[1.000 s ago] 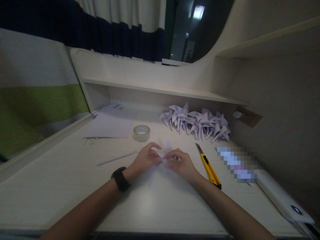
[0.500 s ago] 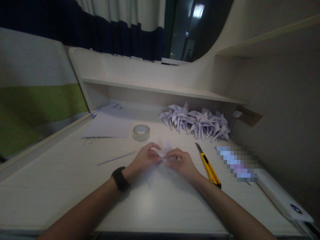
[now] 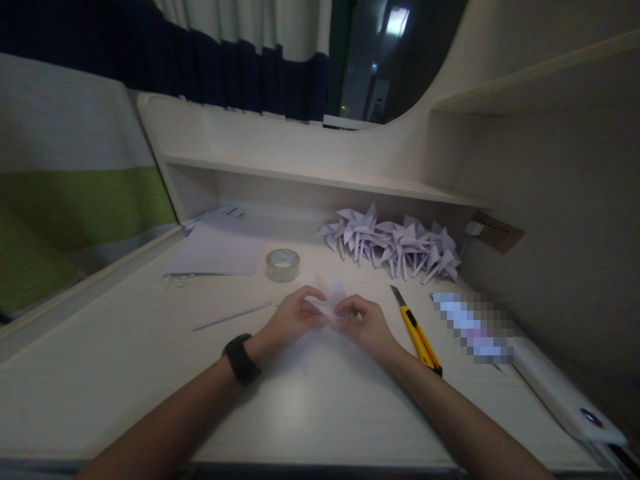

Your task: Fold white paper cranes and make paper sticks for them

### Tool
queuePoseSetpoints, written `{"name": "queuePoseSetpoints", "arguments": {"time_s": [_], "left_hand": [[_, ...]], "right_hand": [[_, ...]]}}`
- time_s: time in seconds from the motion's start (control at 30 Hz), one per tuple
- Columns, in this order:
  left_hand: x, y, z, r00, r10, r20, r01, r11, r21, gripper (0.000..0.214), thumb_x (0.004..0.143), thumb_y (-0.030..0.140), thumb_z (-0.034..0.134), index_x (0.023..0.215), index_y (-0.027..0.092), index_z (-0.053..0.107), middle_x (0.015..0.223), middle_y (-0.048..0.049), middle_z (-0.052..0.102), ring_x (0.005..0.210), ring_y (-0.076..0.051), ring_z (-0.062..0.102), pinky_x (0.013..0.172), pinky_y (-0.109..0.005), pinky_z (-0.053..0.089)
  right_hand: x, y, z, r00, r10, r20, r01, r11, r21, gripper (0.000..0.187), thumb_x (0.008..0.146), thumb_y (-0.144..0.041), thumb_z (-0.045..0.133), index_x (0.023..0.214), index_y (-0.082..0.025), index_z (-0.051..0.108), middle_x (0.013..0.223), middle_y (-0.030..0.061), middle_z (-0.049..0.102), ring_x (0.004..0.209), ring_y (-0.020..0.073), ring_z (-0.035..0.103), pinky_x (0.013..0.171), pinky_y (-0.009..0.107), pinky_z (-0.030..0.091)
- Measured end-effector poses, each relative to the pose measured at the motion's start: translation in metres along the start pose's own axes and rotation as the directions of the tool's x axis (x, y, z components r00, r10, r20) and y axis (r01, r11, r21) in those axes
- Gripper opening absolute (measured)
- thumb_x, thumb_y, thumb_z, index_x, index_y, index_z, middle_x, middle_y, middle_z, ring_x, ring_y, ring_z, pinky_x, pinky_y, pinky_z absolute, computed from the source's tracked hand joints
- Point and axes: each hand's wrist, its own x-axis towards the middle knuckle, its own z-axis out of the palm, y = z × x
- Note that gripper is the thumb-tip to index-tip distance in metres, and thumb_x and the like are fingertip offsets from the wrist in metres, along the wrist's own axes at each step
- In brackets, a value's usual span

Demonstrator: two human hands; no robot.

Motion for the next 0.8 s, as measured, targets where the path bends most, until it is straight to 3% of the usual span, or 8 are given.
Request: {"name": "queuePoseSetpoints", "arguments": {"time_s": [0.13,0.3,0.5,0.8], "left_hand": [[-0.0009,0.0030,0.0019,1.000,0.009,0.012,-0.008,0.998,-0.055,0.042,0.066,0.026,0.075,0.099,0.016,0.052,0.074,-0.0034,0.069,0.065,-0.016,0.065,0.060,-0.026,0.046],[0.0002,0.0014,0.0040,0.997,0.049,-0.064,-0.046,0.997,0.058,0.032,0.067,0.023,0.073,0.092,0.013,0.056,0.064,-0.0005,0.065,0.057,-0.014,0.061,0.054,-0.024,0.043],[-0.0001,0.0045,0.0041,0.997,0.069,-0.024,-0.068,0.998,0.018,0.030,0.067,0.021,0.071,0.092,0.013,0.056,0.065,-0.0001,0.064,0.057,-0.013,0.060,0.055,-0.023,0.043],[0.0010,0.0007,0.0032,0.996,0.025,-0.091,-0.017,0.996,0.091,0.034,0.065,0.023,0.072,0.093,0.015,0.055,0.065,-0.0019,0.069,0.057,-0.016,0.064,0.055,-0.024,0.045]], "right_hand": [[0.0010,0.0009,0.0008,0.999,0.024,-0.027,-0.023,0.999,0.037,0.016,0.064,-0.025,0.078,0.074,-0.020,0.067,0.073,0.0014,0.067,0.069,0.0164,0.058,0.064,0.028,0.043],[0.0009,-0.0005,0.0010,1.000,0.019,-0.003,-0.019,0.999,0.039,0.021,0.065,-0.029,0.078,0.082,-0.020,0.068,0.078,0.0027,0.069,0.073,0.0175,0.061,0.067,0.029,0.044],[0.0007,-0.0024,-0.0001,1.000,0.018,0.000,-0.018,0.998,0.057,0.020,0.065,-0.030,0.078,0.080,-0.020,0.068,0.076,0.0023,0.069,0.070,0.0167,0.060,0.065,0.028,0.042],[0.0021,-0.0002,-0.0013,1.000,-0.008,0.014,0.007,0.998,0.056,0.020,0.065,-0.033,0.077,0.080,-0.020,0.072,0.077,0.0032,0.071,0.070,0.0167,0.059,0.065,0.027,0.042]]}}
